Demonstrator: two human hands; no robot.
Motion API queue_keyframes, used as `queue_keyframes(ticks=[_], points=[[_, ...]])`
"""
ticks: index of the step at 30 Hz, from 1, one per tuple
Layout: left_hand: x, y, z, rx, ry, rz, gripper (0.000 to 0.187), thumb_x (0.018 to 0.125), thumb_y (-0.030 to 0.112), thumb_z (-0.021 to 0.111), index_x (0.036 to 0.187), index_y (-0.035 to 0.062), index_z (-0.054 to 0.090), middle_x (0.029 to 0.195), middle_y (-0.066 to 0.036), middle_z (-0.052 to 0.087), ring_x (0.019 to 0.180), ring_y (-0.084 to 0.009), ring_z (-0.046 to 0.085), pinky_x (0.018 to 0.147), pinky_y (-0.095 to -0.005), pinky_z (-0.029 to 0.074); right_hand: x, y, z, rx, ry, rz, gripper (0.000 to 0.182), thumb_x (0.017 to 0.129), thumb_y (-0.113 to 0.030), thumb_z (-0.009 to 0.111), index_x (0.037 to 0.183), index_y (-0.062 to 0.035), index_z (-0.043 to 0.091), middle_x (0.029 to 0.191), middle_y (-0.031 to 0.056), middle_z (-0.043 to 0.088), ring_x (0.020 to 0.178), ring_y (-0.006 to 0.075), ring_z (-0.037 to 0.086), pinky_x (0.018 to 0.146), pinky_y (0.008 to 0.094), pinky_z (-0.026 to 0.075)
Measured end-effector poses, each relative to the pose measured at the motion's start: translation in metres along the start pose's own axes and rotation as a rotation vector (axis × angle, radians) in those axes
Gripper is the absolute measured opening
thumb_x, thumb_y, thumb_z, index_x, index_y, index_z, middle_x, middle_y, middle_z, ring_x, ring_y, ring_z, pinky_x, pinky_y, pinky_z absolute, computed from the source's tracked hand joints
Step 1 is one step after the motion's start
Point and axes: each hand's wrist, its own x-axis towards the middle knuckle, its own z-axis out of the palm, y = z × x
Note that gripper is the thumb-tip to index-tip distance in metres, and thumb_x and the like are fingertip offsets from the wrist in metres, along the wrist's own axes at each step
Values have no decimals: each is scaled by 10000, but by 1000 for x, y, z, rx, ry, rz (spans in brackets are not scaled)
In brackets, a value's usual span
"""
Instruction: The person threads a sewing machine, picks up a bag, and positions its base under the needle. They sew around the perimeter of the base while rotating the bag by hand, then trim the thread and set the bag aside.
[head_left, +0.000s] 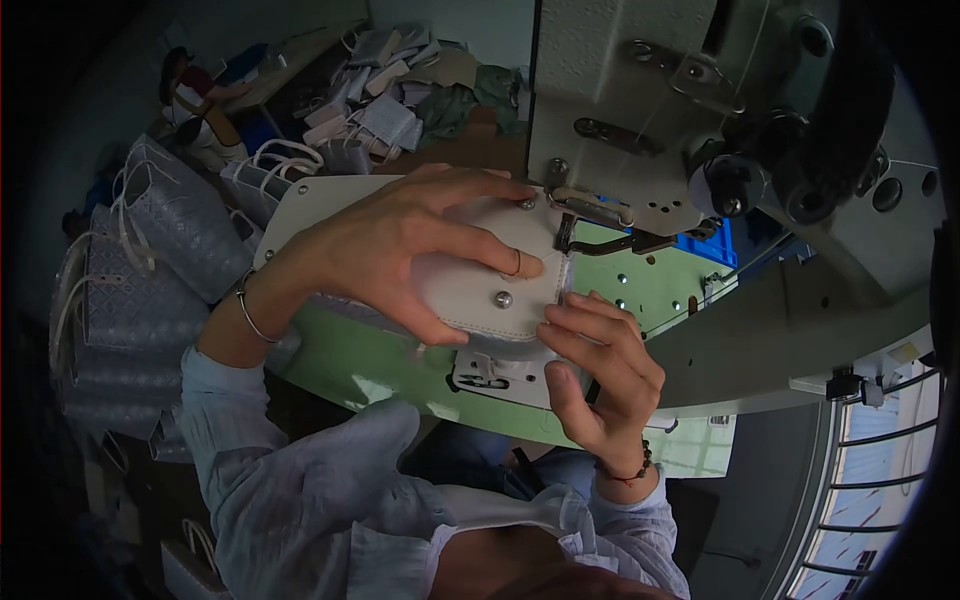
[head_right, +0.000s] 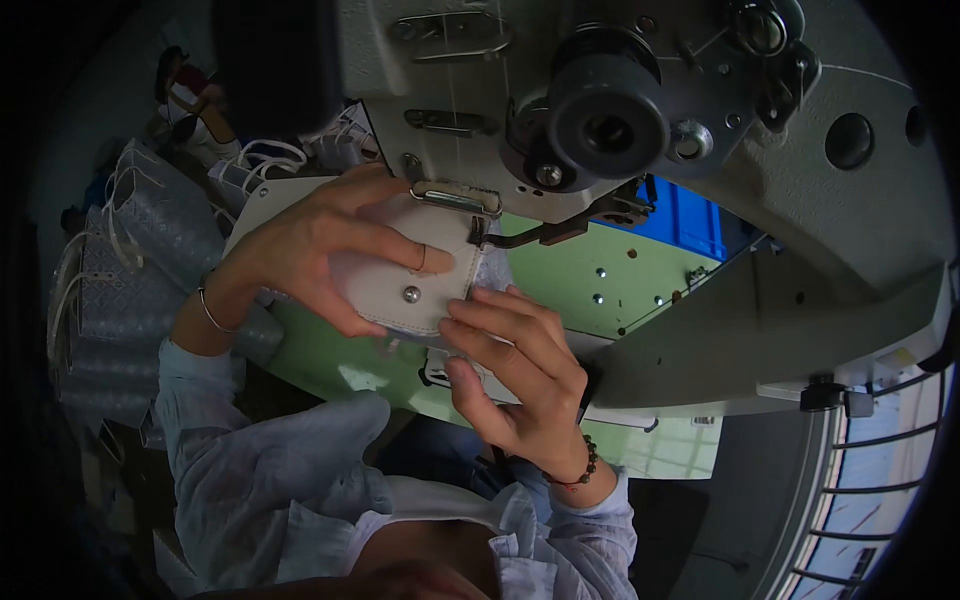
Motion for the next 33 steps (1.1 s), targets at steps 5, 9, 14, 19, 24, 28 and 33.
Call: queue_keyframes(ticks=[5, 9, 14, 19, 24, 28, 33], points=[[2, 6, -3, -3, -23, -48, 655, 525, 277, 848, 1167, 254, 715, 1423, -127, 498, 1301, -301, 474, 1058, -424, 338, -2, 12, -13, -24, 108, 43, 205, 747, -30, 684, 943, -7, 739, 1026, 111, 701, 1017, 302, 644, 928, 420, 490], [2, 5, -3, 13, -38, -47, 660, 519, 269, 846, 1166, 251, 715, 1419, -126, 497, 1304, -302, 469, 1075, -433, 327, -3, 16, -16, 2, 193, 125, 178, 758, -26, 671, 923, -2, 734, 1012, 118, 698, 986, 293, 651, 900, 399, 489], [2, 0, -4, 29, -27, 0, 658, 520, 266, 843, 1165, 242, 716, 1408, -130, 498, 1313, -305, 455, 1083, -433, 311, 4, 16, -12, 76, 208, 255, 219, 762, -17, 652, 970, 3, 719, 1125, 163, 653, 1058, 281, 624, 940, 382, 456], [3, 0, -5, 22, -43, 13, 642, 523, 265, 843, 1154, 234, 722, 1410, -140, 493, 1318, -313, 442, 1077, -433, 299, 14, 22, -12, 451, 121, 273, 299, 758, 15, 560, 1036, 5, 670, 1258, 203, 553, 1227, 286, 519, 1053, 385, 358], [3, -3, -5, 49, -41, 45, 646, 518, 279, 848, 1151, 227, 725, 1416, -141, 490, 1313, -320, 441, 1067, -435, 304, 24, 11, -18, 548, 161, 240, 279, 767, 15, 542, 1017, 18, 666, 1247, 195, 563, 1220, 279, 528, 1059, 394, 355], [4, -8, -4, -9, -44, 46, 650, 517, 287, 849, 1152, 223, 726, 1412, -142, 497, 1311, -324, 443, 1063, -432, 305, 24, 9, -20, 446, 168, 271, 240, 788, 8, 563, 1003, 21, 669, 1205, 203, 613, 1127, 269, 596, 987, 375, 427], [4, -8, -5, 19, -44, 46, 650, 522, 288, 844, 1158, 231, 722, 1410, -147, 500, 1303, -330, 453, 1058, -432, 317, 14, 11, -24, 294, 103, 235, 164, 825, -8, 589, 964, 17, 674, 1084, 172, 681, 991, 238, 653, 859, 328, 485]])
